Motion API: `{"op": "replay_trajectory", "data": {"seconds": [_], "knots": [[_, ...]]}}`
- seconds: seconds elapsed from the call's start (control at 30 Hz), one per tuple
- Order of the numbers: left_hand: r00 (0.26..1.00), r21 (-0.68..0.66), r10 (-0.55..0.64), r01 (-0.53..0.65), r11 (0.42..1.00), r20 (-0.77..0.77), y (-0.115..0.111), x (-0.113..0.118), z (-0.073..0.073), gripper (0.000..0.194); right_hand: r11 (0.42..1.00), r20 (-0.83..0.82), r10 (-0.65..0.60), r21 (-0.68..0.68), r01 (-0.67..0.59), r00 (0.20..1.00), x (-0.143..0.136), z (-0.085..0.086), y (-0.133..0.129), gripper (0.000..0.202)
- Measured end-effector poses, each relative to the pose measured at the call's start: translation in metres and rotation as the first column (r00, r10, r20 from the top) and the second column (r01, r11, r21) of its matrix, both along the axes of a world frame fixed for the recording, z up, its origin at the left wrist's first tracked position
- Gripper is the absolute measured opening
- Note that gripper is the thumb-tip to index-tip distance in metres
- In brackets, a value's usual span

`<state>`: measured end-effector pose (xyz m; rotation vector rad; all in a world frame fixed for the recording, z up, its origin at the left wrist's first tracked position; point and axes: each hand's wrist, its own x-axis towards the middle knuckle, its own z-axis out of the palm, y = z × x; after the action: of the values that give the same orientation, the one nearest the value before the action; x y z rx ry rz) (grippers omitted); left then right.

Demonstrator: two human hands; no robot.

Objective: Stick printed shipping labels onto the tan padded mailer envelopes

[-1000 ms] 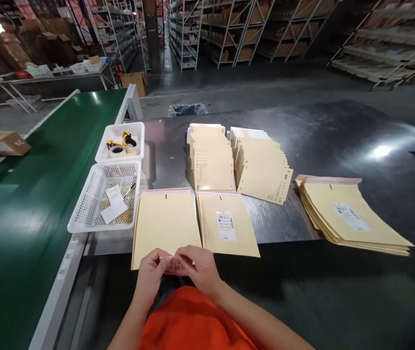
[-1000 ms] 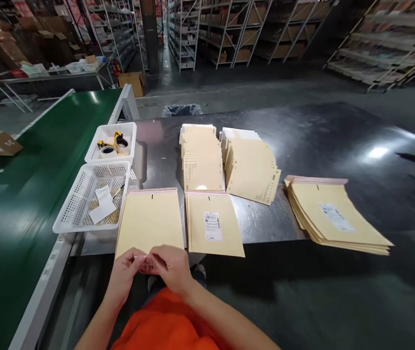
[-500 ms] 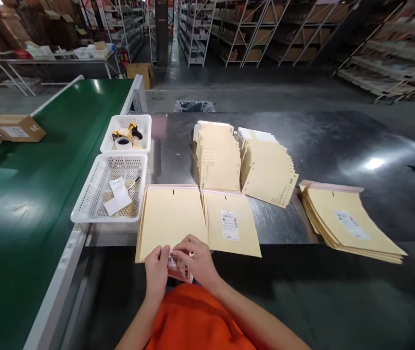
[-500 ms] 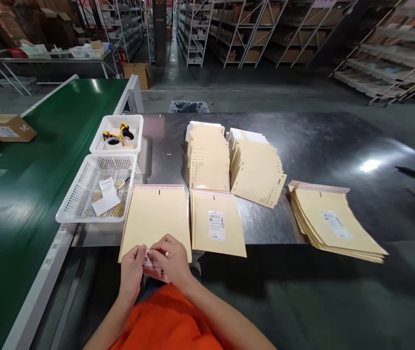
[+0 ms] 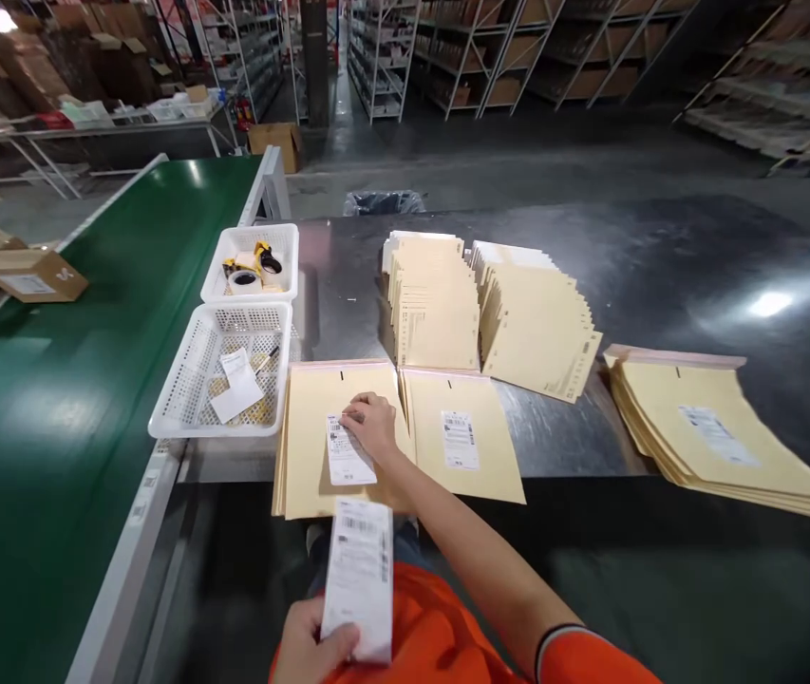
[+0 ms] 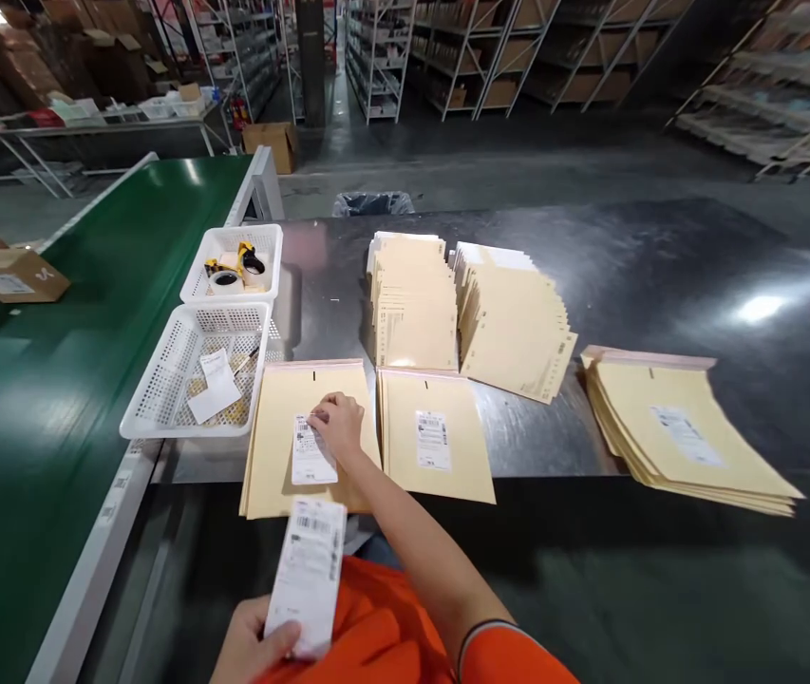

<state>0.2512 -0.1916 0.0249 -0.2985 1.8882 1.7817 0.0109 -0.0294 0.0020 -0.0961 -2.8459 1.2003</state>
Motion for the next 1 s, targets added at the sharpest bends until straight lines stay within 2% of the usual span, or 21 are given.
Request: {"op": "replay_trajectory", "data": {"seconds": [0.07, 0.1, 0.2, 0.27, 0.3, 0.37, 0.4, 0.43, 0.47, 0.53, 0.57, 0.6, 0.67, 0.7, 0.73, 0.77, 0.8, 0.87, 0.93, 0.97, 1.0], "knots": [[0.992, -0.012, -0.046, 0.045, 0.999, -0.119, 0.004, 0.001, 0.013, 0.045, 0.999, -0.002, 0.013, 0.037, -0.013, 1.000, 0.000, 0.000, 0.002, 0.009], [0.977, -0.053, -0.027, 0.016, 0.998, -0.212, 0.005, -0.003, 0.018, 0.042, 0.998, -0.002, 0.026, 0.064, -0.026, 1.000, 0.001, 0.000, 0.002, 0.011], [0.904, -0.204, 0.125, -0.224, 0.953, -0.410, -0.003, -0.028, 0.018, 0.037, 0.981, -0.048, 0.039, 0.194, -0.029, 0.998, 0.015, -0.004, -0.001, 0.028], [0.890, -0.179, 0.299, -0.375, 0.910, -0.344, -0.016, -0.053, 0.009, 0.039, 0.948, -0.119, 0.106, 0.311, -0.065, 0.987, 0.034, -0.008, -0.007, 0.047], [0.880, -0.103, 0.405, -0.440, 0.892, -0.246, -0.022, -0.065, 0.004, 0.041, 0.919, -0.146, 0.221, 0.362, -0.156, 0.964, 0.043, -0.010, -0.010, 0.054], [0.831, 0.091, 0.556, -0.553, 0.828, -0.010, -0.032, -0.083, -0.006, 0.044, 0.794, -0.141, 0.528, 0.433, -0.427, 0.838, 0.052, -0.012, -0.013, 0.059], [0.805, 0.167, 0.588, -0.593, 0.788, 0.084, -0.034, -0.088, -0.009, 0.044, 0.725, -0.109, 0.627, 0.444, -0.527, 0.771, 0.051, -0.012, -0.013, 0.061], [0.789, 0.214, 0.598, -0.614, 0.760, 0.142, -0.035, -0.091, -0.012, 0.043, 0.695, -0.059, 0.653, 0.443, -0.566, 0.755, 0.046, -0.010, -0.012, 0.062], [0.784, 0.234, 0.598, -0.621, 0.748, 0.169, -0.035, -0.092, -0.013, 0.041, 0.719, -0.003, 0.600, 0.441, -0.538, 0.800, 0.040, -0.008, -0.009, 0.062], [0.783, 0.223, 0.601, -0.622, 0.750, 0.163, -0.031, -0.091, -0.015, 0.039, 0.802, 0.079, 0.397, 0.455, -0.388, 0.914, 0.031, -0.003, -0.003, 0.062], [0.782, 0.212, 0.602, -0.623, 0.753, 0.160, -0.029, -0.089, -0.016, 0.038, 0.810, 0.086, 0.367, 0.461, -0.364, 0.926, 0.033, -0.002, -0.001, 0.064], [0.781, 0.201, 0.604, -0.624, 0.755, 0.159, -0.028, -0.088, -0.016, 0.038, 0.792, 0.075, 0.417, 0.459, -0.403, 0.906, 0.039, -0.001, 0.000, 0.069], [0.790, 0.183, 0.593, -0.613, 0.769, 0.157, -0.029, -0.085, -0.015, 0.040, 0.679, 0.035, 0.638, 0.447, -0.583, 0.770, 0.064, -0.003, -0.001, 0.081], [0.806, 0.167, 0.576, -0.592, 0.789, 0.139, -0.032, -0.082, -0.012, 0.041, 0.619, 0.031, 0.714, 0.441, -0.650, 0.700, 0.078, -0.005, -0.003, 0.084], [0.835, 0.142, 0.540, -0.550, 0.823, 0.107, -0.035, -0.079, -0.008, 0.042, 0.589, 0.033, 0.747, 0.429, -0.685, 0.664, 0.090, -0.006, -0.004, 0.085], [0.874, 0.108, 0.482, -0.486, 0.867, 0.060, -0.038, -0.076, -0.002, 0.043, 0.596, 0.037, 0.748, 0.403, -0.695, 0.663, 0.099, -0.005, -0.005, 0.083], [0.917, 0.066, 0.398, -0.398, 0.915, 0.005, -0.041, -0.073, 0.006, 0.043, 0.622, 0.033, 0.737, 0.356, -0.697, 0.675, 0.102, -0.003, -0.004, 0.077], [0.982, -0.028, 0.152, -0.156, 0.987, -0.116, -0.042, -0.069, 0.022, 0.041, 0.660, -0.015, 0.742, 0.192, -0.726, 0.670, 0.097, 0.011, 0.004, 0.053], [0.966, -0.140, -0.108, 0.077, 0.987, -0.236, -0.037, -0.070, 0.032, 0.039, 0.693, -0.133, 0.716, 0.017, -0.720, 0.686, 0.083, 0.036, 0.024, 0.033], [0.937, -0.207, -0.206, 0.150, 0.967, -0.282, -0.032, -0.074, 0.032, 0.039, 0.749, -0.206, 0.642, -0.035, -0.662, 0.738, 0.077, 0.050, 0.039, 0.029], [0.911, -0.276, -0.274, 0.189, 0.942, -0.309, -0.027, -0.078, 0.029, 0.038, 0.835, -0.287, 0.509, -0.064, -0.547, 0.811, 0.073, 0.063, 0.058, 0.029]]}}
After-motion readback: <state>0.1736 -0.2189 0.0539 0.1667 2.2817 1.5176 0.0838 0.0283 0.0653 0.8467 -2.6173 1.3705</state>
